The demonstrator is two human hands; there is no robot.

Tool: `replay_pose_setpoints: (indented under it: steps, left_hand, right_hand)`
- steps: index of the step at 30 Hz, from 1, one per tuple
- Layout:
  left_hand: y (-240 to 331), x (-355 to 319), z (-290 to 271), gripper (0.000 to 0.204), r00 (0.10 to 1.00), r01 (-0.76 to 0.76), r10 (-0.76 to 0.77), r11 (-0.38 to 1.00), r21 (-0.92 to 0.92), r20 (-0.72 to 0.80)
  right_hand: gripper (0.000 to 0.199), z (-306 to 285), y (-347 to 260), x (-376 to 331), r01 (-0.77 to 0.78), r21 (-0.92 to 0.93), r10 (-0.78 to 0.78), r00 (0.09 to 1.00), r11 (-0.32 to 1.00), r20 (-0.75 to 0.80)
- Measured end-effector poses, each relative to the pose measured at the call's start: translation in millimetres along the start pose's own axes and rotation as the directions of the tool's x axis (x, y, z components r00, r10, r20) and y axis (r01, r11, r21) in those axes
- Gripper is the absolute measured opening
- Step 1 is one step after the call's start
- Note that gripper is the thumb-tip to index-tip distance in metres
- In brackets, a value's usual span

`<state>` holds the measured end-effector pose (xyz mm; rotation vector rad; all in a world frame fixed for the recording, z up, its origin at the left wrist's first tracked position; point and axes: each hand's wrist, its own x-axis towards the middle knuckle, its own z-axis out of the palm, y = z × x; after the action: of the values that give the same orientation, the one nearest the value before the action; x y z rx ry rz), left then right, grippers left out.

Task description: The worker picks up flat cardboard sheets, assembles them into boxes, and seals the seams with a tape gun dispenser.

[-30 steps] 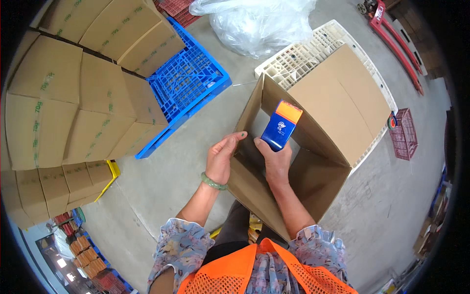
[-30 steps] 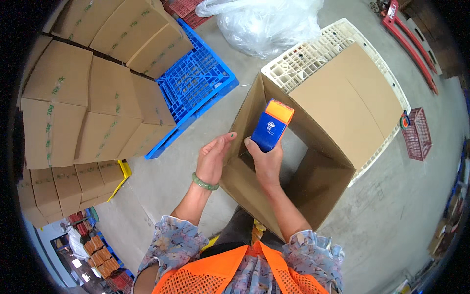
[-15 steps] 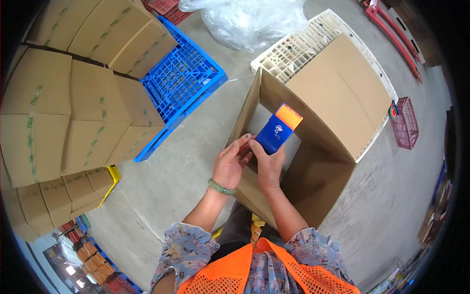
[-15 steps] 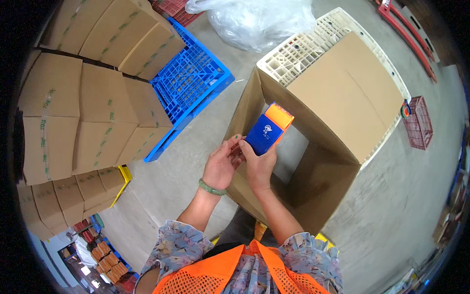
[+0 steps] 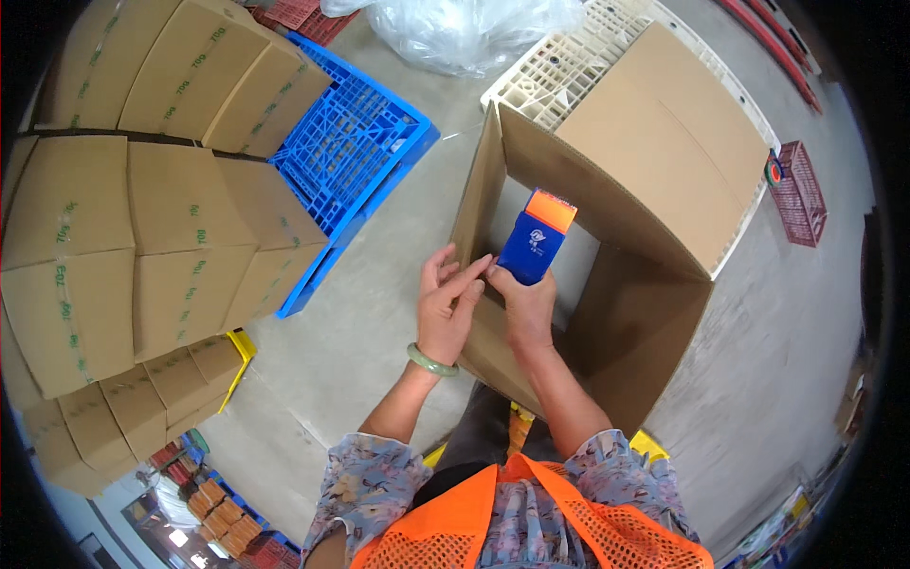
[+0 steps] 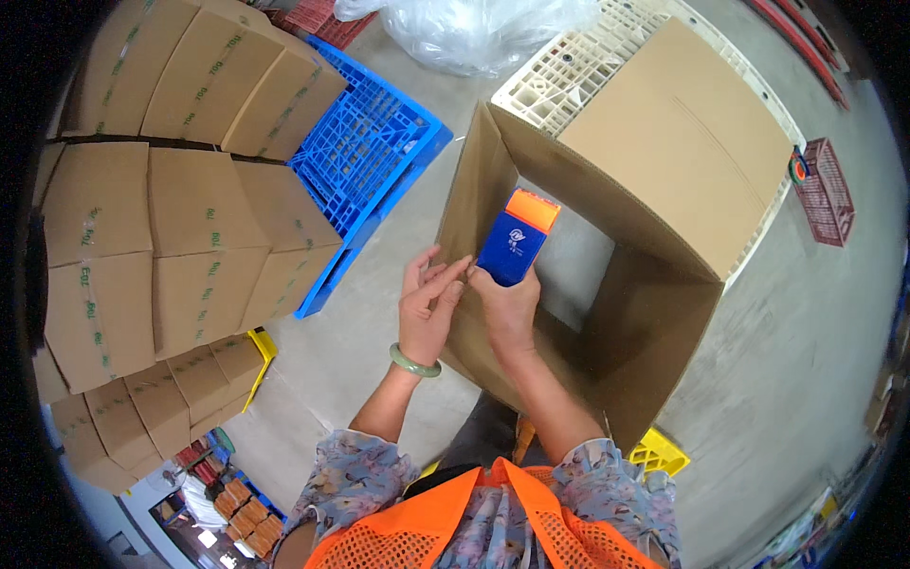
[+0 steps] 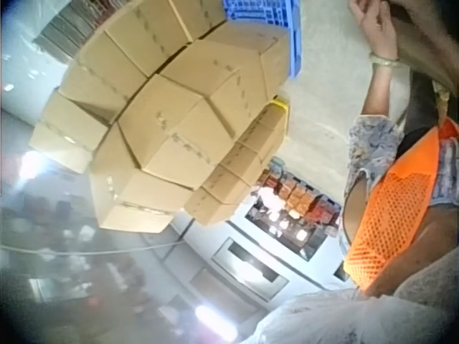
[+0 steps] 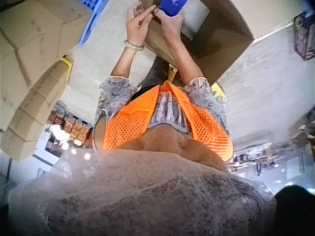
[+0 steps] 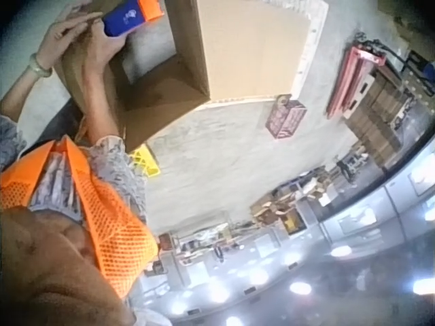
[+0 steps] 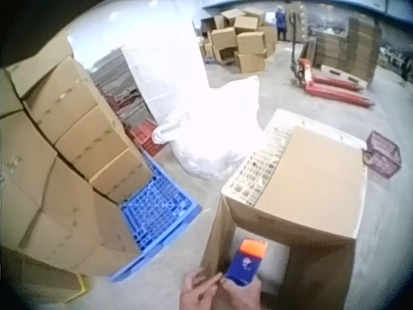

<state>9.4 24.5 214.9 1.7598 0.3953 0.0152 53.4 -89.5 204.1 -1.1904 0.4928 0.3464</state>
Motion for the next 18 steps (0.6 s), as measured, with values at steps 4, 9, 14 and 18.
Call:
replay_pose_setpoints:
  steps: [4,9,14,18]
  left_hand:
    - [2.8,-3.7,-19.5,0.037,0.994,-0.1,0.11,0.885,0.455,0.005]
    - [-5.0,-2.3,-51.7,0.033,0.998,0.06,-0.064,0.987,0.149,0.023]
    - [15.2,-7.4,-21.9,0.068,0.898,0.435,-0.304,0.515,-0.739,0.317]
    - [30.8,-11.2,-13.1,0.067,0.885,0.463,-0.285,0.444,-0.767,0.369]
  right_hand:
    - [0.016,-4.7,-2.5,-4.7,-0.02,0.043,0.022,0.999,0.999,-0.04]
    - [0.015,-11.0,-16.5,-6.9,-0.021,0.035,0.023,0.998,0.999,-0.064]
    - [0.02,-0.6,-6.8,-17.2,0.016,0.075,-0.018,0.999,0.997,0.029]
    - [0.025,10.5,-7.6,-28.2,0.059,0.09,-0.056,0.998,0.994,-0.034]
